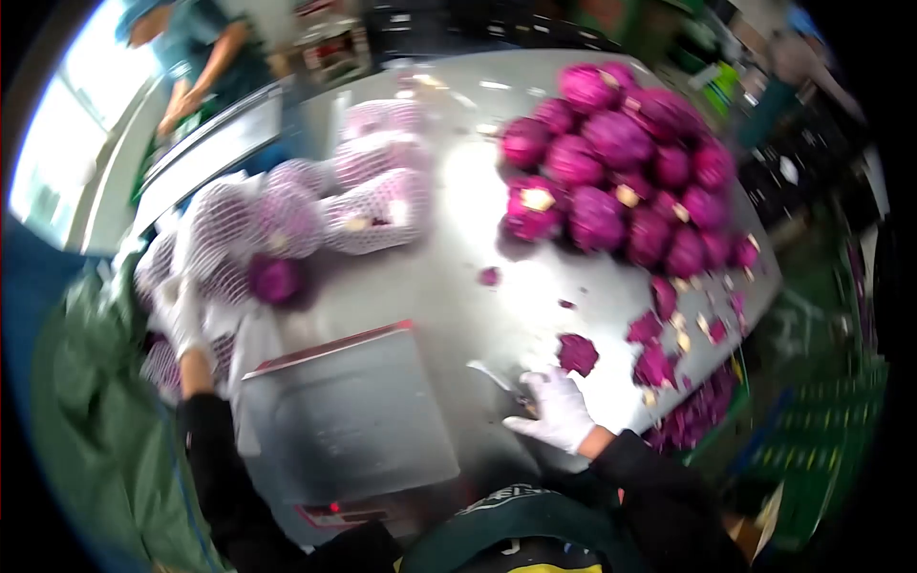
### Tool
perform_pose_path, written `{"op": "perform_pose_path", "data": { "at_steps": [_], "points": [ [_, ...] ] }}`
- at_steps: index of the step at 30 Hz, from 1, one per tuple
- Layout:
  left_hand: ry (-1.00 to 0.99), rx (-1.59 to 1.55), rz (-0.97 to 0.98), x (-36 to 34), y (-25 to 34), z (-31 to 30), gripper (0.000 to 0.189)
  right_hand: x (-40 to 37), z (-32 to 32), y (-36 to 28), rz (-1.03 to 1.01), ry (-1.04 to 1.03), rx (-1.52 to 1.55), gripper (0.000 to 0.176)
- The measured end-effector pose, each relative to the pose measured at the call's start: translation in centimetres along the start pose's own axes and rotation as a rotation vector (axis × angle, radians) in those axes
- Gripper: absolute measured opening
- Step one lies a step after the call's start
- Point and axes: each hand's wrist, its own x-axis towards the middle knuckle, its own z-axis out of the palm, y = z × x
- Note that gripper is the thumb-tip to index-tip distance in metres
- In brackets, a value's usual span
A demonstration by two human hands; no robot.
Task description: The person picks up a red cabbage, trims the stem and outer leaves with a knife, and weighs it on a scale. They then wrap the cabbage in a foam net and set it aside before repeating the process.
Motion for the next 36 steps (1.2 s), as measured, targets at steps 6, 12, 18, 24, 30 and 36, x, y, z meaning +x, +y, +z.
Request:
{"op": "perform_pose_path", "data": {
  "at_steps": [6, 12, 18, 24, 30, 36],
  "points": [
    [-0.248, -0.104, 0.186, -7.0, 13.8, 7.4, 0.035, -2.3, 6.9, 3.7, 0.091, -0.004, 0.085, 0.03],
    [-0.784, 0.022, 0.383, -21.2, 28.0, 23.0, 0.058, -3.2, 3.3, 7.4, 0.667, -0.008, 1.004, 0.029],
    [-0.957, 0.36, 1.054, -32.2, 29.5, 40.2, 0.116, -8.6, 6.7, 17.9, 0.788, 0.568, 0.749, 0.027],
    [-0.903, 0.733, 1.016, -36.7, 31.3, 47.4, 0.106, -16.1, 2.7, 24.2, 0.869, 0.99, 1.011, 0.016],
    [-0.791, 0.446, 1.162, -36.6, 29.0, 45.3, 0.092, -12.8, 1.1, 21.5, 0.722, 0.985, 1.007, 0.014],
    [-1.154, -0.541, -0.096, -38.3, 29.7, 37.6, 0.072, -7.1, -2.3, 20.0, 0.48, 0.667, 1.605, 0.025]
  ]
}}
